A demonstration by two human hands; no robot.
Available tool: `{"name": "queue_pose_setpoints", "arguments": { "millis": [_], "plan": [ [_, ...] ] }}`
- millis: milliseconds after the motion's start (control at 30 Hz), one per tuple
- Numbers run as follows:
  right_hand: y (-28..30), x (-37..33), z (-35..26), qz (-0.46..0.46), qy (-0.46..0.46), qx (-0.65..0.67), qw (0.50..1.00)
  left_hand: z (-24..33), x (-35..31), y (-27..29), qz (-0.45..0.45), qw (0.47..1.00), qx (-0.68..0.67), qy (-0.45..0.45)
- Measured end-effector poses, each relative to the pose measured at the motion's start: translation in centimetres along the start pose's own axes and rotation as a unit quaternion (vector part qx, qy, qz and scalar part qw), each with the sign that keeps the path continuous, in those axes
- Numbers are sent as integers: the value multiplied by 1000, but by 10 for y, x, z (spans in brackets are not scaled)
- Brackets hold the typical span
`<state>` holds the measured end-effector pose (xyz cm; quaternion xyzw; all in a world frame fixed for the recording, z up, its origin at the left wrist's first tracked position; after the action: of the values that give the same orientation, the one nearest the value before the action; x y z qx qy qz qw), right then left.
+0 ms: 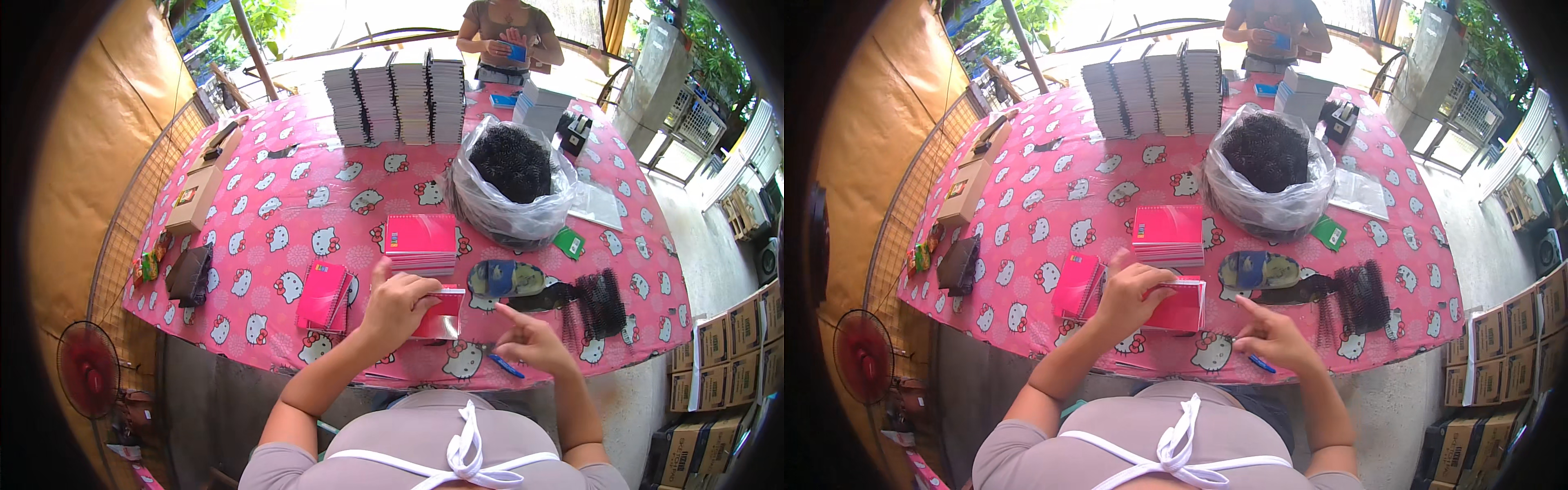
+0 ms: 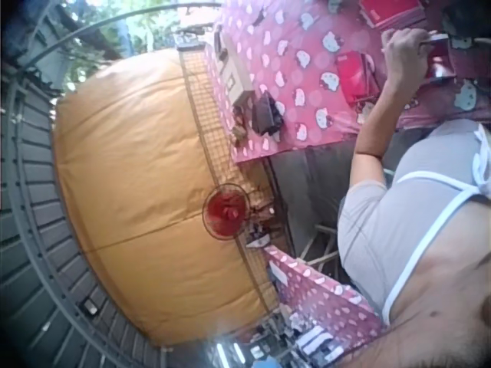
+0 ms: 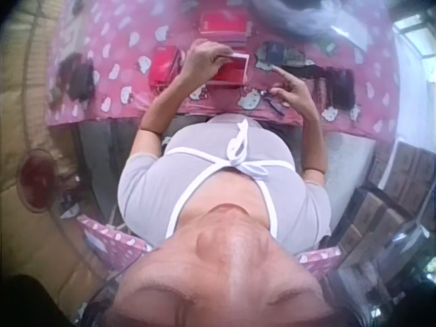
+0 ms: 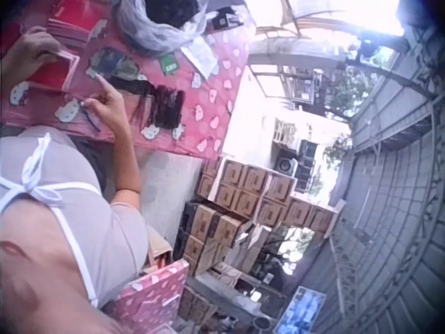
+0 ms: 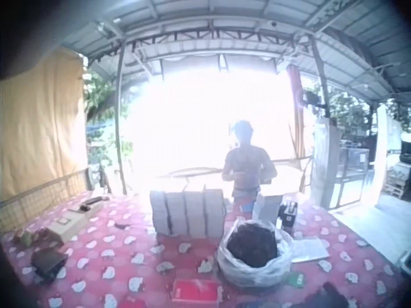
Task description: The person binds spiral notepads by hand, inserting a metal coil through the punched holes of the paper and covers and then using a tool to trim the ends.
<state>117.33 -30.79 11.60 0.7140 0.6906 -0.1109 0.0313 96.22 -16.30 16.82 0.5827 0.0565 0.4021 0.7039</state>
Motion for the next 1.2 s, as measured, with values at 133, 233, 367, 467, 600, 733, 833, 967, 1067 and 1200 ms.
{"name": "queue_pose_setpoints", "arguments": {
  "millis": [133,233,367,467,600,733,833,967,1067,1200],
  "plan": [
    [-37,23,-14,-10,45,-2,999,19,-5,-3,112,989,79,57],
    [-63,30,-27,-85,21,-99,991,17,-10,-17,78,994,35,71],
    [-17,28,-44,50,256,-225,939,10,-17,-15,50,995,-4,83],
    [-24,35,-45,126,274,-231,925,16,-13,-7,52,994,-25,97],
    [-32,40,-54,137,306,-245,910,15,-17,-8,90,991,-37,92],
    [-36,48,-52,7,281,-217,935,15,-21,-9,119,989,-38,82],
    [-31,54,-55,-37,183,-158,970,15,-22,-10,132,988,-37,76],
    [-46,44,-64,-27,268,-297,916,13,-25,-12,126,988,-36,86],
    [-49,43,-58,16,288,-319,903,15,-28,-12,135,987,-29,76],
    [-65,35,-66,75,304,-375,872,16,-34,-8,131,989,1,66]
  ]
}}
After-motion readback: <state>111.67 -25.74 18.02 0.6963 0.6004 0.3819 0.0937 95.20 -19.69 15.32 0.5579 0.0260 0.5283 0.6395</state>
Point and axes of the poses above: each hand's wrist, its own x-axis towards the middle knuckle, its own y-axis out of the back of the hand, z = x × y, the point moved 3 cm from there along x, towards the middle knuckle, and after that the axes turned 13 degrees about x, right-handed, at the moved point
